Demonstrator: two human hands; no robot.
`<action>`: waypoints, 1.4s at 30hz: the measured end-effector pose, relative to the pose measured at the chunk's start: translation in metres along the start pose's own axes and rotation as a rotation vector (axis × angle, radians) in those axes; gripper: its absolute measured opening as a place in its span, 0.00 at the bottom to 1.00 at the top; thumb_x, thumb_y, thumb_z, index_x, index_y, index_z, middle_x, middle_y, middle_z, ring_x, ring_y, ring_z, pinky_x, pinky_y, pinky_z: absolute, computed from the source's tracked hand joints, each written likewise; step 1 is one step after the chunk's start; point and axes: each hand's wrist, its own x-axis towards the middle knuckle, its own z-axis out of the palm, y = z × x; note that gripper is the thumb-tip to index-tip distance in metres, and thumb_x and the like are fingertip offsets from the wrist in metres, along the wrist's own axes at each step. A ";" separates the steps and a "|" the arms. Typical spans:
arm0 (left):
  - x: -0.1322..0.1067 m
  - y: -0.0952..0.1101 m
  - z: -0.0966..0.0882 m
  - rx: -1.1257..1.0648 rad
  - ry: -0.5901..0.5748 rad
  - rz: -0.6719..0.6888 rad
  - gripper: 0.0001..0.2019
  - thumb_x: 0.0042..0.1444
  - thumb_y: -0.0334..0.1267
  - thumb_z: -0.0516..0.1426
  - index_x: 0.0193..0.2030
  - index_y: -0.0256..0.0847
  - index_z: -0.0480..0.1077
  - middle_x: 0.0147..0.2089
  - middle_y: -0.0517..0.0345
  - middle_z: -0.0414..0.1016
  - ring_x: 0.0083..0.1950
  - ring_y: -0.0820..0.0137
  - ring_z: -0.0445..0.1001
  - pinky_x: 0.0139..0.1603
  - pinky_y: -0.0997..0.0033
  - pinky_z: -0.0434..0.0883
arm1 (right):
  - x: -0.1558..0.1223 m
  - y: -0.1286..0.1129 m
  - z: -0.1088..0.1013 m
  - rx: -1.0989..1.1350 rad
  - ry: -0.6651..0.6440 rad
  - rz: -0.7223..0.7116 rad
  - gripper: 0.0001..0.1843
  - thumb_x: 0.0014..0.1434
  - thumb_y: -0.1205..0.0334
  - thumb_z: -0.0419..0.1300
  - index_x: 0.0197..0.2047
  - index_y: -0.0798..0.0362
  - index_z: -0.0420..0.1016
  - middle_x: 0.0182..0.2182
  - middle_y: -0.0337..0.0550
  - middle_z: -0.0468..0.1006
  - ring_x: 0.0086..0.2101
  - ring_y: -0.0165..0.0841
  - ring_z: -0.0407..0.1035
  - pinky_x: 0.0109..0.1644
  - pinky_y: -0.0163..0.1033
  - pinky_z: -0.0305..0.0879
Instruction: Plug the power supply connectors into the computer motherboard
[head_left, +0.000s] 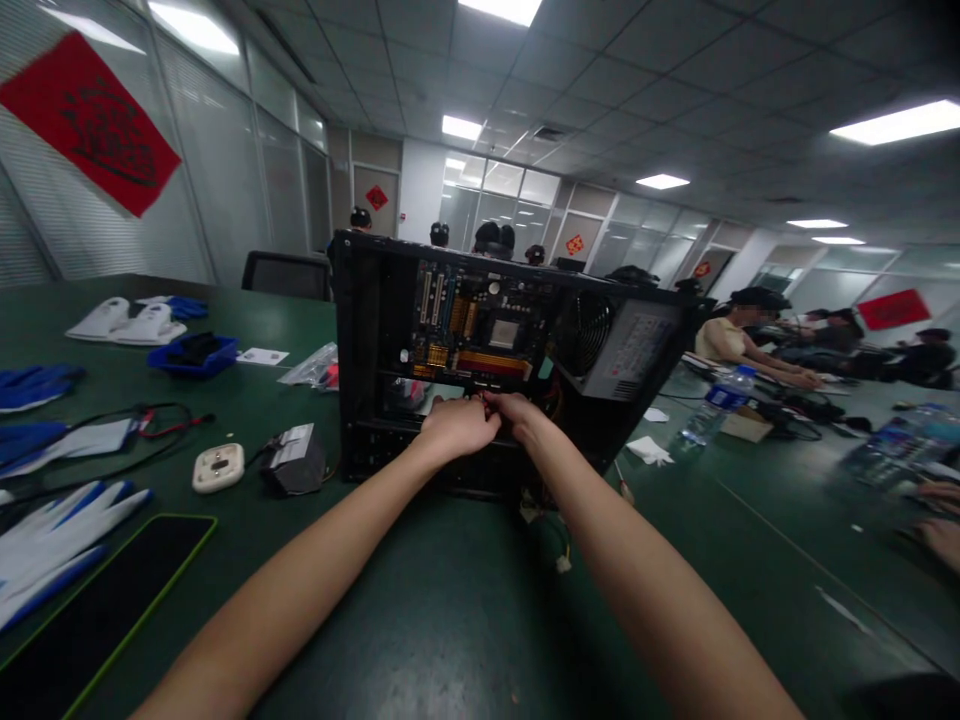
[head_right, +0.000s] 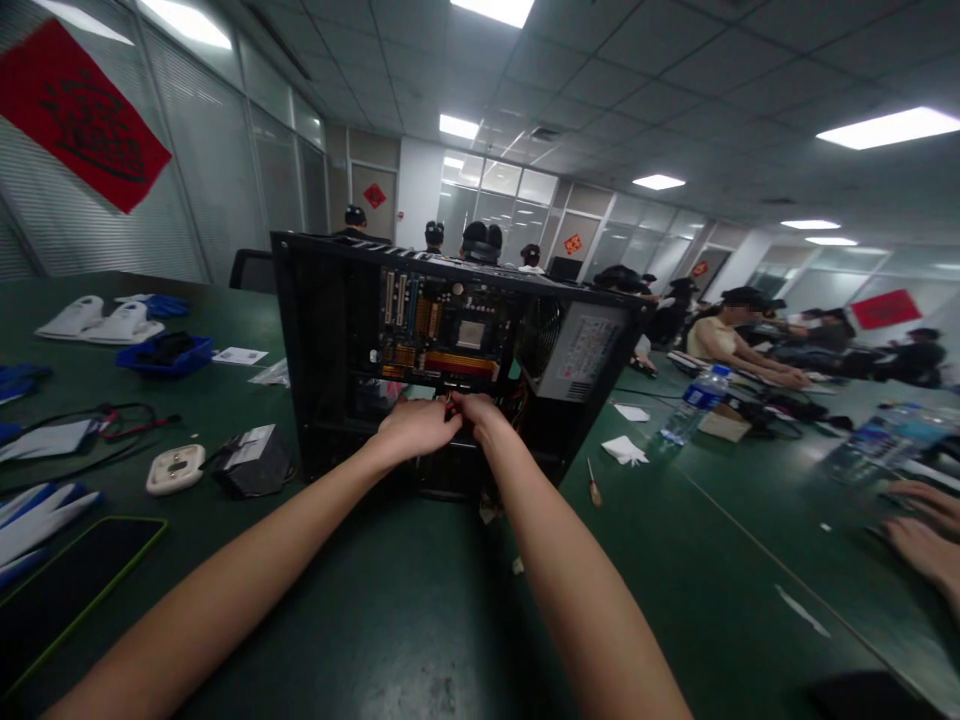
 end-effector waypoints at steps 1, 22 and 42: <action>0.000 0.000 0.000 -0.002 0.002 -0.003 0.28 0.65 0.52 0.43 0.55 0.35 0.73 0.53 0.38 0.80 0.53 0.48 0.78 0.57 0.47 0.68 | -0.001 0.000 0.000 -0.019 -0.002 -0.011 0.07 0.59 0.66 0.64 0.29 0.54 0.73 0.19 0.38 0.74 0.22 0.30 0.68 0.29 0.33 0.66; -0.006 0.001 -0.001 -0.004 0.136 -0.045 0.21 0.64 0.49 0.46 0.52 0.37 0.71 0.46 0.41 0.81 0.47 0.50 0.80 0.49 0.52 0.73 | -0.032 0.003 -0.062 -0.742 -0.363 -0.446 0.20 0.66 0.56 0.52 0.29 0.56 0.78 0.24 0.40 0.76 0.26 0.32 0.64 0.32 0.35 0.58; -0.005 -0.008 -0.003 -0.202 0.018 -0.047 0.17 0.58 0.52 0.55 0.44 0.51 0.81 0.46 0.55 0.83 0.49 0.60 0.79 0.45 0.67 0.73 | -0.038 0.000 -0.055 -0.669 -0.383 -0.555 0.12 0.59 0.60 0.64 0.46 0.53 0.81 0.46 0.48 0.82 0.44 0.43 0.74 0.50 0.41 0.66</action>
